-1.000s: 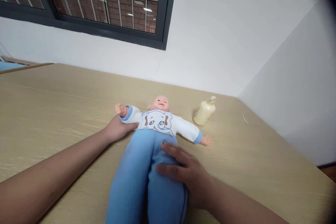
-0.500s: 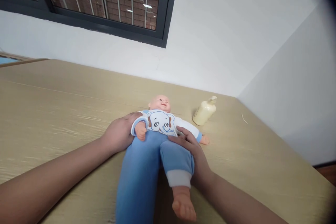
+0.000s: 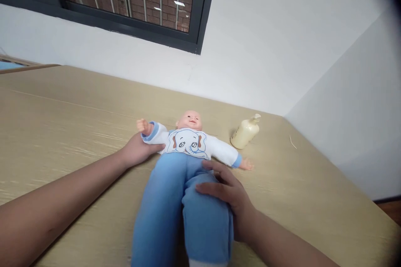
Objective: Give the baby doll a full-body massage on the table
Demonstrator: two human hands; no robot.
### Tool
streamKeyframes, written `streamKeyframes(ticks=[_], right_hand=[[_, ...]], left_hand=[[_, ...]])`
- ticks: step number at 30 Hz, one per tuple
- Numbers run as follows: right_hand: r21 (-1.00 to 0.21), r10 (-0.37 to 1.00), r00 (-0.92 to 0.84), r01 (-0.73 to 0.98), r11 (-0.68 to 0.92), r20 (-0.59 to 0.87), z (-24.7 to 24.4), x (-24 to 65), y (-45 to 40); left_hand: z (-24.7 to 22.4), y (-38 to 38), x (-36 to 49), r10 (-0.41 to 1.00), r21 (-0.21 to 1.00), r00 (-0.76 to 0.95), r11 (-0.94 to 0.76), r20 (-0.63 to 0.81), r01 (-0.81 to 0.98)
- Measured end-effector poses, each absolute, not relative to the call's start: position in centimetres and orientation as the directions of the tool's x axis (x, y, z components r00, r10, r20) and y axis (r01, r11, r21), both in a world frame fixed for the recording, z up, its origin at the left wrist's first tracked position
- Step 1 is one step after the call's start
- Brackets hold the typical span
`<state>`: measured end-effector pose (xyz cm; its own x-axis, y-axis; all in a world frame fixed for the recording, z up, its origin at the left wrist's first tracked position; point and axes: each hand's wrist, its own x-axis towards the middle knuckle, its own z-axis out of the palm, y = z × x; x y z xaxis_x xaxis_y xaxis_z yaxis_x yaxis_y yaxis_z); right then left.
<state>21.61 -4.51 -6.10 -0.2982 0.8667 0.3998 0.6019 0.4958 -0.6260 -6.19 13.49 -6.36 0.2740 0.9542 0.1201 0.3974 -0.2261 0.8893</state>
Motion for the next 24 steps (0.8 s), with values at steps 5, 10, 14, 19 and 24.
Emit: streamKeyframes(ticks=[5,10,14,19,24], right_hand=[[-0.502,0.727,-0.512,0.526,0.686,0.457,-5.3,21.1,-5.1],[-0.337,0.679,-0.624,0.590,0.734,0.386,-5.5,20.6,-5.2],[-0.193,0.668,-0.681,0.642,0.742,0.302,-5.5,20.1,-5.8],[-0.129,0.643,-0.656,0.654,0.746,0.396,-5.5,19.8,-6.0],[-0.438,0.747,-0.439,0.616,0.655,0.499,-5.2,21.2,-5.4]], left_hand=[[-6.4,14.0,-6.5,0.935,0.954,0.350,-0.151,0.053,0.259],[-6.6,14.1,-6.3,0.919,0.985,0.391,-0.110,0.050,0.134],[-6.8,14.3,-6.3,0.911,0.987,0.405,-0.126,0.075,0.101],[-6.7,14.3,-6.4,0.926,0.955,0.368,-0.178,0.081,0.238],[-5.8,12.7,-5.9,0.902,0.771,0.384,-0.386,0.198,0.507]])
